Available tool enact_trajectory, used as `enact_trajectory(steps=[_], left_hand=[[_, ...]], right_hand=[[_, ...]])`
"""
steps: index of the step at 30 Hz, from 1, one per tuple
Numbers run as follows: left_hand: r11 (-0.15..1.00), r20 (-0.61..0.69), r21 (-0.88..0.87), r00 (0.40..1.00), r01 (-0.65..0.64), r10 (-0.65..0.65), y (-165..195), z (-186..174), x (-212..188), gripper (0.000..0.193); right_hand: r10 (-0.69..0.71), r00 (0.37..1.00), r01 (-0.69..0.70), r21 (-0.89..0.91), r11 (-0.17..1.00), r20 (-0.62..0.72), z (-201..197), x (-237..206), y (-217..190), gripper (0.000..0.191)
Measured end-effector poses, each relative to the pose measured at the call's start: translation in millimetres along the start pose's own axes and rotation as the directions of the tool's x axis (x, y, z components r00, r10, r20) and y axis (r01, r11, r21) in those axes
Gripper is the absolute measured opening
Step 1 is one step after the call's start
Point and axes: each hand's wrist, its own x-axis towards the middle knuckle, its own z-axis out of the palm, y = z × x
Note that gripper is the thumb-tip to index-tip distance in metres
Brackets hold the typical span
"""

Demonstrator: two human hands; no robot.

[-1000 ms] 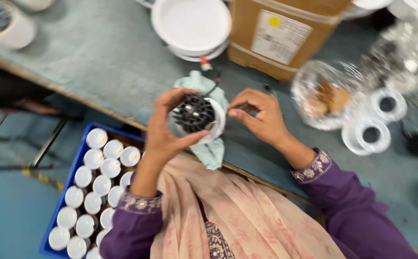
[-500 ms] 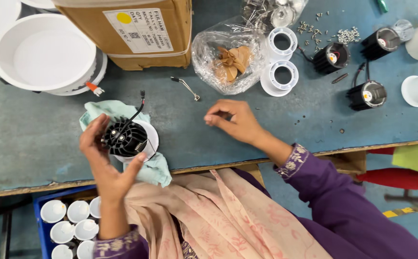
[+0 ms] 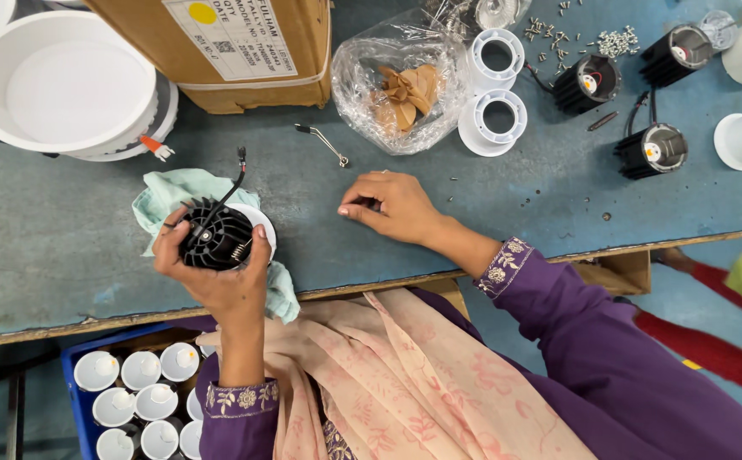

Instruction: The person attaches a metal clip to a black LED heat sink, then uses a screwdriver to secure the LED module into a white plastic housing. The assembled unit is placed into a blue tray with other completed units.

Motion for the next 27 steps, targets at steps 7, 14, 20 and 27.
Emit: enact_trajectory(steps=[7, 14, 20, 27], left_hand=[[1.0, -0.027, -0.019, 0.999, -0.025, 0.024, -1, -3, 4, 0.076], [0.996, -0.048, -0.072, 0.998, -0.055, 0.052, 2, -9, 8, 0.081], [0.999, -0.074, 0.007, 0.996, -0.043, 0.044, 9, -17, 12, 0.08], [0.997, -0.083, 0.006, 0.993, -0.083, 0.083, 9, -19, 14, 0.081]], right_hand=[[0.043, 0.86, 0.035, 0.142, 0.989, -0.508, -88, -80, 42, 0.043], [-0.141, 0.942, -0.247, -0.912, 0.327, -0.306, -199, -158, 50, 0.01], [0.008, 0.948, -0.244, -0.71, 0.661, -0.318, -194, -125, 83, 0.019], [0.026, 0.973, -0.179, -0.68, 0.711, -0.23, -206, -122, 105, 0.021]])
